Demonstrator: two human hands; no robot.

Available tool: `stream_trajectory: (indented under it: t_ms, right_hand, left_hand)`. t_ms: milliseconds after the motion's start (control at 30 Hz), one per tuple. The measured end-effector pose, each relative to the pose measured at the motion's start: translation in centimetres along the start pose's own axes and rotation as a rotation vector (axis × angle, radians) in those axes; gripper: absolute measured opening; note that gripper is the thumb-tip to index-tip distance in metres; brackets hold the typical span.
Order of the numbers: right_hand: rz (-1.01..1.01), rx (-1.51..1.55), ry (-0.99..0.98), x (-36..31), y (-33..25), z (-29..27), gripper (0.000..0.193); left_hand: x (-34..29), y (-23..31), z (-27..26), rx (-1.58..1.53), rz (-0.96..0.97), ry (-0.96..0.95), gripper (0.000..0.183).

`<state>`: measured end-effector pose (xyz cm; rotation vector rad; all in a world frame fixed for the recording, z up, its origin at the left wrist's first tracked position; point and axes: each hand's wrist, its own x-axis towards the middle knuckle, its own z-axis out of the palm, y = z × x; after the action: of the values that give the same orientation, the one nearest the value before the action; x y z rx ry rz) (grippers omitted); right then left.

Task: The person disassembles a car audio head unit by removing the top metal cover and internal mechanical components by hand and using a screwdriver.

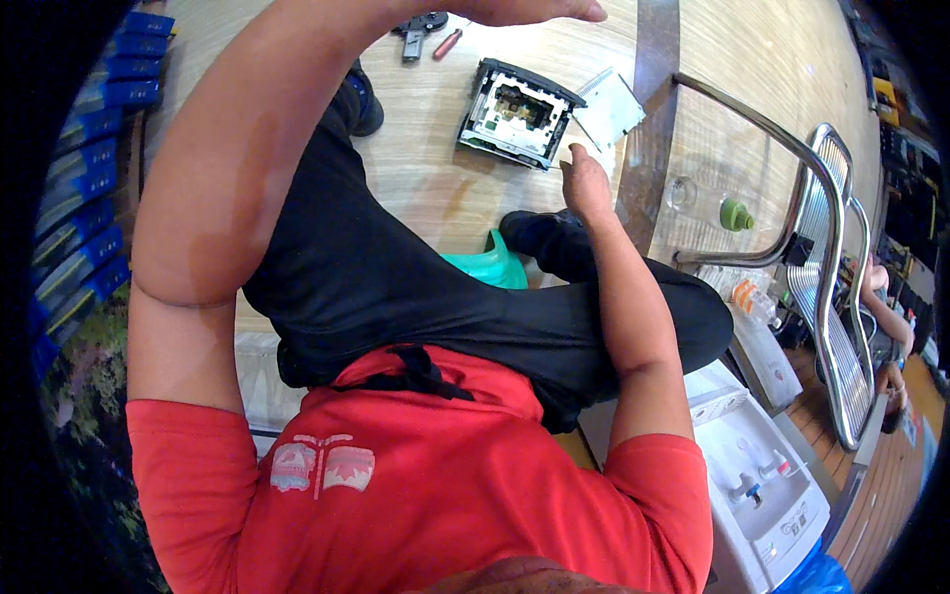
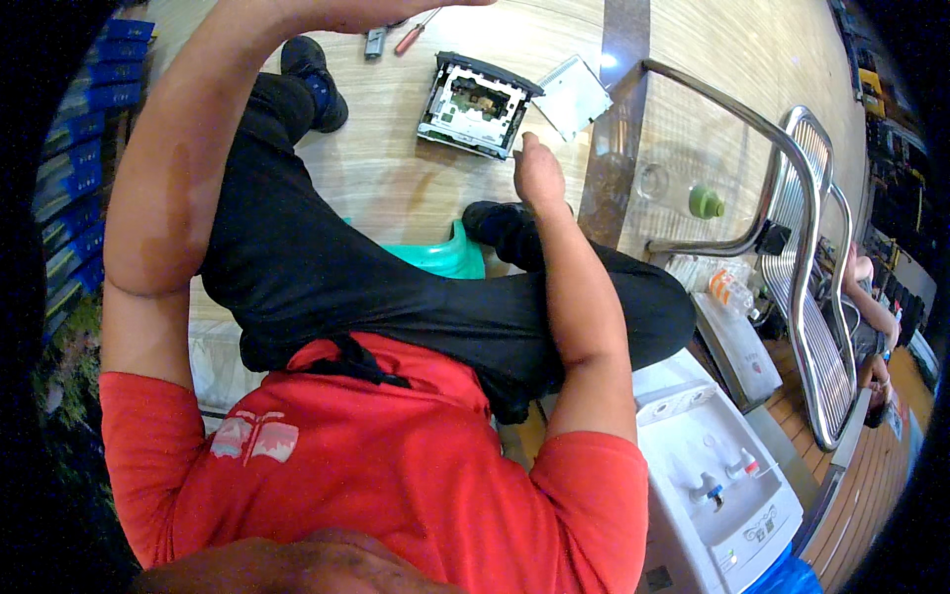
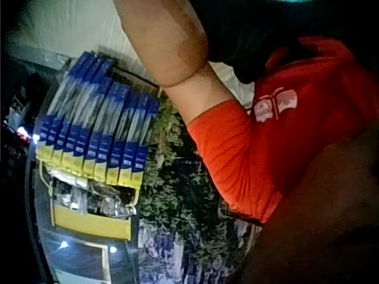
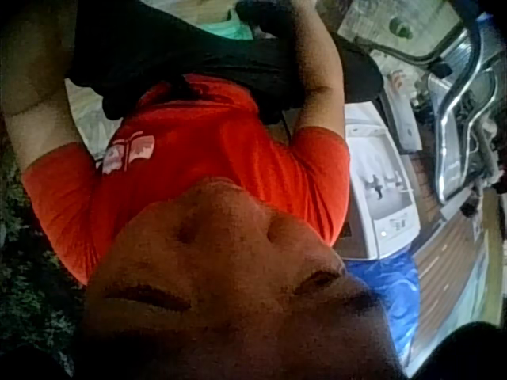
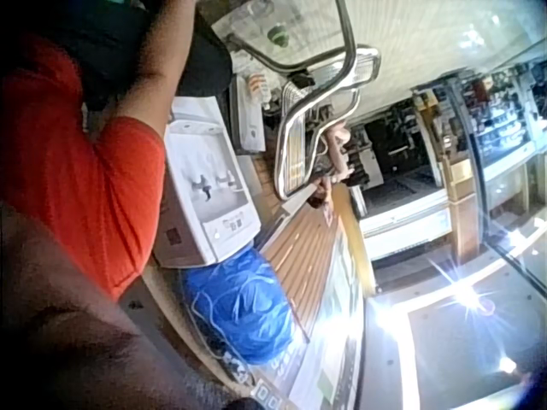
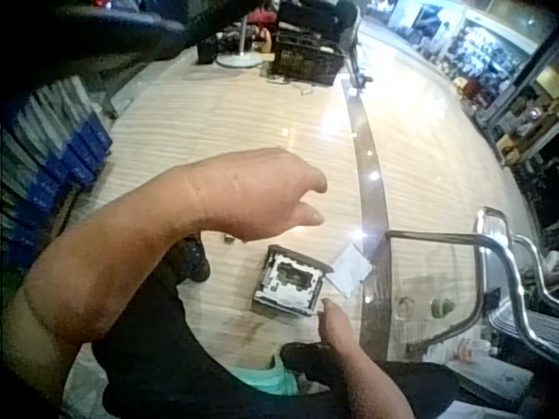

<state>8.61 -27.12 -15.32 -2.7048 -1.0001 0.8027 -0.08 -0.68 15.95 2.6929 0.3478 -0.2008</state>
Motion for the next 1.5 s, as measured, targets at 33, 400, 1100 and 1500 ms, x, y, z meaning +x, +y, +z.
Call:
stream_trajectory:
  t_ms: [33, 400, 1100, 1500]
  right_hand:
    - [0.096, -0.016, -0.094, 0.1, -0.4, -0.3, 0.038]
    - [0.033, -0.012, -0.022, 0.1, 0.0, 0.2, 0.035]
    - [-0.012, -0.012, 0.024, -0.3, -0.3, -0.1, 0.034]
    - [0.021, -0.035, -0.015, 0.0, -0.5, -0.2, 0.035]
  left_hand:
    - [0.0, -0.7, 0.3, 0.021, 0.093, 0.059, 0.035]
    - [0.1, -0.9, 0.4, 0.012, 0.126, 0.028, 0.036]
    - [0.3, -0.7, 0.3, 0.005, 0.109, -0.010, 0.037]
    - [0.0, -0.6, 0.1, -0.005, 0.117, -0.021, 0.037]
